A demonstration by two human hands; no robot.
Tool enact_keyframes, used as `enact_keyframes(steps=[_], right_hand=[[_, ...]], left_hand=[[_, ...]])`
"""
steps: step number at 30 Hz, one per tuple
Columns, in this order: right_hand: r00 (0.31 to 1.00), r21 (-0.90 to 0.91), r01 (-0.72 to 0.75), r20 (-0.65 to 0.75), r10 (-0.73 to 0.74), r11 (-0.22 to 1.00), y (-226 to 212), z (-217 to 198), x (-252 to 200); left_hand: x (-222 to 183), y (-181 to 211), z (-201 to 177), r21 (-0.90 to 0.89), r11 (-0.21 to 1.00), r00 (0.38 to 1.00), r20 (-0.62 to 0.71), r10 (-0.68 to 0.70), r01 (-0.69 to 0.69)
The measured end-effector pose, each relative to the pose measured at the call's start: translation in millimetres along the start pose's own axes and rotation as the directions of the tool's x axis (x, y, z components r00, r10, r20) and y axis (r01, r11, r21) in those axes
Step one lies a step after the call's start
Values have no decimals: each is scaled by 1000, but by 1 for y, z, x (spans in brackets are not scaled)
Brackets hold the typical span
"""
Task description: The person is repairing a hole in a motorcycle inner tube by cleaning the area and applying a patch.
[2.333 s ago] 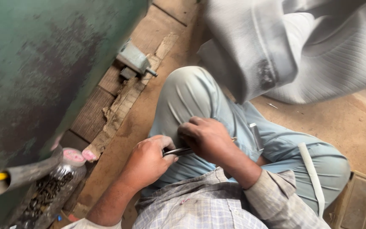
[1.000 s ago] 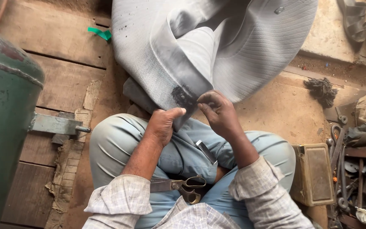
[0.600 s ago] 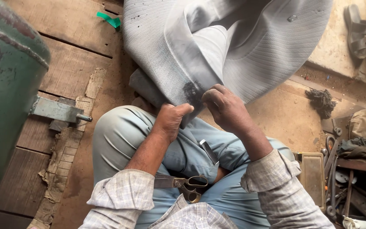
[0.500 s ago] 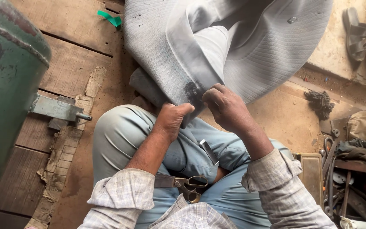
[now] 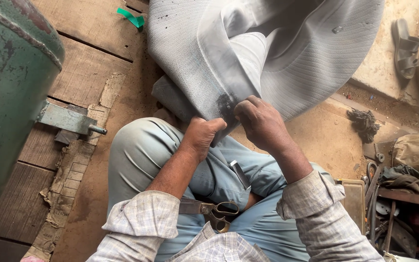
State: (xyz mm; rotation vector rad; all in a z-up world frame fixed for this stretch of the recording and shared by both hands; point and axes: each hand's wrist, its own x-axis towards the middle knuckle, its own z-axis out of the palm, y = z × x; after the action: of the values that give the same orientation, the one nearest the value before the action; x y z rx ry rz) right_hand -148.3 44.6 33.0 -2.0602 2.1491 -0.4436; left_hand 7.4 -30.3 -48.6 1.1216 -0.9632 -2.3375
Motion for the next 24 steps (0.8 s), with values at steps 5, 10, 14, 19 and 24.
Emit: enact_keyframes(steps=[5,10,14,19,24], right_hand=[[997,64,-24,-68,28,998,1,7,-3],[972,161,-206,-84,221,965,-7,9,-4],[941,175,-332,-7,338,927,-8,5,-2],[911,410,-399,79,404,820,11,9,-9],[899,243,-432,39,437,868,-11,4,-4]], left_hand=[[1,-1,-1,-26,1000,1000,5,3,-3],[2,-3,-5,-42,999,999,29,20,-19],[-12,18,5,-63,998,999,33,19,-17],[0,0,-4,-127,992,999,27,18,-15],[6,-4,-4,-123,991,996,64,57,-49]])
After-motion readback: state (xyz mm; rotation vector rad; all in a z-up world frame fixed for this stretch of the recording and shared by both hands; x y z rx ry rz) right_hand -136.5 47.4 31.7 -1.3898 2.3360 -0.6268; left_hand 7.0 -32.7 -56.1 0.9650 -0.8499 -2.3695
